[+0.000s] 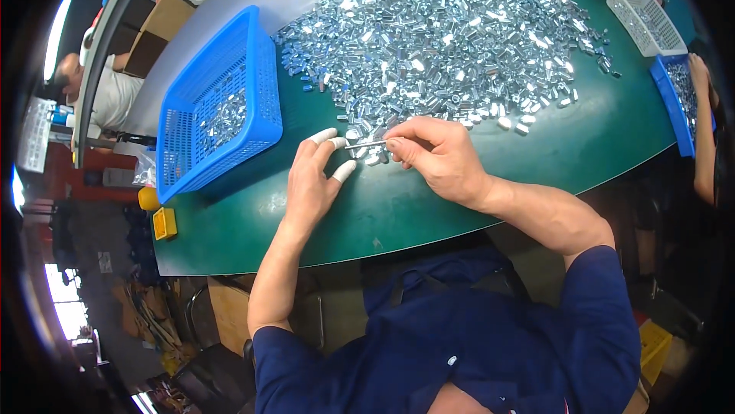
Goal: The recorder is inspecting and sorting small silver metal parts from a large pile on a green workbench, placing selected pieces into blue baskets.
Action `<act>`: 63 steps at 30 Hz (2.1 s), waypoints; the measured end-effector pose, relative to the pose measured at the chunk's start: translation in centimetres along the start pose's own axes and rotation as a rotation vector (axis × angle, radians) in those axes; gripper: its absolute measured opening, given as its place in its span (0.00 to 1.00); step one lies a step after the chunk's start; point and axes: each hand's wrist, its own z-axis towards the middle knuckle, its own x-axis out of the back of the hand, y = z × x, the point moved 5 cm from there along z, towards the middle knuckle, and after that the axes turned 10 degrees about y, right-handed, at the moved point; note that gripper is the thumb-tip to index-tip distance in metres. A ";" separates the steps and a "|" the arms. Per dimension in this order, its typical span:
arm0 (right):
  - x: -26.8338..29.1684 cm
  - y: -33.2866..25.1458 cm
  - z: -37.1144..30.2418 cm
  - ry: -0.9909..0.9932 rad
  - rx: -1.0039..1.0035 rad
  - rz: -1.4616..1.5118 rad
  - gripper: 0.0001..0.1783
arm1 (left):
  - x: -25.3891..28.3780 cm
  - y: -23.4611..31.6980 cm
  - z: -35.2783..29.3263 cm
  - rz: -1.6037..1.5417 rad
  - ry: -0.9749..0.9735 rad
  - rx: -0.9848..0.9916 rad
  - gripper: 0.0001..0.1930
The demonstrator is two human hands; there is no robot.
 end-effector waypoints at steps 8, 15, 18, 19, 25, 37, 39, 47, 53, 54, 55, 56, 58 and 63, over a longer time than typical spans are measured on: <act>-0.4 0.5 -0.4 -0.057 -0.028 -0.028 0.10 | 0.8 -1.3 0.0 -0.041 0.007 -0.004 0.17; -0.3 1.1 0.3 -0.038 -0.036 -0.123 0.10 | 1.0 -1.0 -0.9 -0.233 0.053 0.072 0.13; -0.3 1.5 0.3 -0.048 0.013 -0.202 0.09 | 1.5 0.5 -0.6 -0.328 0.049 0.157 0.11; -0.4 1.2 0.4 -0.058 0.064 -0.224 0.09 | 1.6 0.9 -0.5 -0.337 0.038 0.138 0.11; -0.8 1.0 0.5 -0.050 0.085 -0.235 0.08 | 2.1 1.0 -0.7 -0.347 0.053 0.045 0.10; -1.2 0.9 -0.4 -0.162 0.047 -0.378 0.15 | 1.3 3.9 -0.7 -0.316 0.041 -0.182 0.11; -1.0 1.5 -0.3 -0.184 -0.020 -0.359 0.18 | 1.5 4.0 -0.7 -0.298 0.043 -0.184 0.10; -1.2 0.1 -0.5 -0.124 0.139 -0.269 0.15 | 3.7 3.7 -0.2 -0.228 0.099 -0.233 0.10; 0.1 0.4 0.1 0.011 0.050 -0.106 0.13 | 12.1 -2.4 3.4 0.113 0.452 -0.092 0.10; -0.2 0.4 0.1 -0.011 0.052 -0.065 0.13 | 13.2 -3.6 4.0 0.207 0.516 -0.048 0.10; -0.4 0.4 0.1 -0.011 0.032 -0.060 0.13 | 13.8 -3.5 4.4 0.291 0.555 -0.085 0.11; -0.2 0.4 0.1 0.002 0.027 -0.064 0.13 | 14.0 -3.1 4.8 0.372 0.598 -0.125 0.12; 0.0 0.4 0.1 -0.020 0.011 -0.042 0.12 | 11.3 -2.2 4.4 0.202 0.476 -0.181 0.14; -0.2 0.7 0.2 -0.042 -0.005 -0.059 0.13 | 3.2 -0.2 2.2 0.122 0.192 -0.312 0.16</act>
